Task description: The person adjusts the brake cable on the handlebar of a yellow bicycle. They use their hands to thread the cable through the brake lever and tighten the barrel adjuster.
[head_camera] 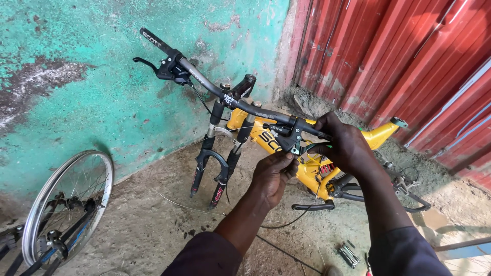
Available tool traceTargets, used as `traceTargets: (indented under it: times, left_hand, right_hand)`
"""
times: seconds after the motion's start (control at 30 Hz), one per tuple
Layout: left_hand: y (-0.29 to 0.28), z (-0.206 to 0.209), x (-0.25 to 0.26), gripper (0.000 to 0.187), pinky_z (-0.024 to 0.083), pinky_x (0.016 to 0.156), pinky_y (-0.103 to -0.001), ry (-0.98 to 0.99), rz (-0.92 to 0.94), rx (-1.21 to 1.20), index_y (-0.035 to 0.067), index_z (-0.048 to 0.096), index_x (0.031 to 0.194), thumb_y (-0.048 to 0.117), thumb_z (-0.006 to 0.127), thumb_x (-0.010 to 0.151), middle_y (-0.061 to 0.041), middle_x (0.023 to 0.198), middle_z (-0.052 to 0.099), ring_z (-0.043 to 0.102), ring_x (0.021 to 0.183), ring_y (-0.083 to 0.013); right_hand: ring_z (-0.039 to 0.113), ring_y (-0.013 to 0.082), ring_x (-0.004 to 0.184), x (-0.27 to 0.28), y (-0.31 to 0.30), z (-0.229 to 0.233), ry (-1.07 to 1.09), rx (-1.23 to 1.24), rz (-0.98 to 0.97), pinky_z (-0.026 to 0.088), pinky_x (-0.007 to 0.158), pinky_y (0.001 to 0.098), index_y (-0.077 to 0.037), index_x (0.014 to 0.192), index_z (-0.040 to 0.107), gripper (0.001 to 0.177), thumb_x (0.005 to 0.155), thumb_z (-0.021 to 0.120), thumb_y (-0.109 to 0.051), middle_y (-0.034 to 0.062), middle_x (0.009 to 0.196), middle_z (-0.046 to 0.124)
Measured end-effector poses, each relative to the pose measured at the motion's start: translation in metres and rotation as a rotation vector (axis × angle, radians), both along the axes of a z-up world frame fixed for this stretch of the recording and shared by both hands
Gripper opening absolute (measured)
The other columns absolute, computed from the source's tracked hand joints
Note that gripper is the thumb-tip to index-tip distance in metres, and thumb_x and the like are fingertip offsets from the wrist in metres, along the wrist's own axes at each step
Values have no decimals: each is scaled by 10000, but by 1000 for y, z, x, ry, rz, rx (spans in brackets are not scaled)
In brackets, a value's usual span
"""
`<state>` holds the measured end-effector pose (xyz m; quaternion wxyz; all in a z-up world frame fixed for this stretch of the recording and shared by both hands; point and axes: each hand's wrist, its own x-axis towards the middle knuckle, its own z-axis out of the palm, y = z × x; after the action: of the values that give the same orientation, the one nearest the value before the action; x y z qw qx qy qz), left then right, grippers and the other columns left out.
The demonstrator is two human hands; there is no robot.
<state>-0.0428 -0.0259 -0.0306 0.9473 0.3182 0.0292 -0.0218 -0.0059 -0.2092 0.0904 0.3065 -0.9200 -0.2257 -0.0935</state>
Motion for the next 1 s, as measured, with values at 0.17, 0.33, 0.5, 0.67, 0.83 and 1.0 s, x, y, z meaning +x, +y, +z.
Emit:
traceTargets:
  times: [0.17, 0.33, 0.5, 0.67, 0.83, 1.0]
  left_hand:
    - [-17, 3, -1, 182, 589, 819, -246, 5, 5, -40, -7, 626, 1047, 45, 751, 925, -106, 927, 675, 692, 860, -189]
    - [-11, 13, 0, 190, 579, 758, -226, 14, 27, 80, 15, 613, 1039, 55, 756, 921, -65, 900, 667, 683, 807, -161]
    - [0, 5, 7, 222, 587, 661, -229, -63, 7, 304, -53, 701, 1081, 50, 776, 899, -113, 865, 684, 706, 742, -164]
    - [-8, 10, 2, 252, 605, 694, -250, -53, 5, 244, -37, 718, 1164, 58, 721, 931, -143, 923, 699, 713, 763, -178]
    - [-19, -3, 6, 281, 598, 749, -257, -23, -24, 42, 6, 692, 1262, 58, 626, 995, -123, 1006, 709, 720, 831, -197]
    - [-24, -2, 3, 287, 582, 775, -266, -9, -24, -104, 24, 658, 1306, 67, 582, 1032, -104, 1031, 679, 700, 848, -194]
  right_hand:
    - [684, 533, 931, -1, -1, 0, -2, 8, -8, 512, 846, 587, -150, 1156, 522, 543, 742, 872, -159, 213, 972, 762]
    - [672, 541, 909, 3, -3, -9, -16, 23, -26, 505, 833, 587, -150, 1178, 531, 529, 762, 858, -148, 222, 979, 751]
    - [678, 479, 1034, 15, -10, -22, -132, 100, 8, 502, 897, 584, -144, 1163, 523, 517, 769, 858, -129, 130, 1143, 761]
    - [682, 437, 1076, 22, -13, -27, -113, 88, -3, 501, 907, 572, -170, 1198, 506, 525, 792, 836, -128, 78, 1175, 762]
    - [670, 443, 1102, 23, -9, -25, -112, 85, -26, 491, 948, 575, -170, 1220, 525, 525, 795, 825, -102, 93, 1173, 761]
    - [679, 399, 1126, 27, -9, -28, -118, 109, -38, 496, 966, 550, -173, 1202, 540, 529, 777, 849, -116, 73, 1184, 762]
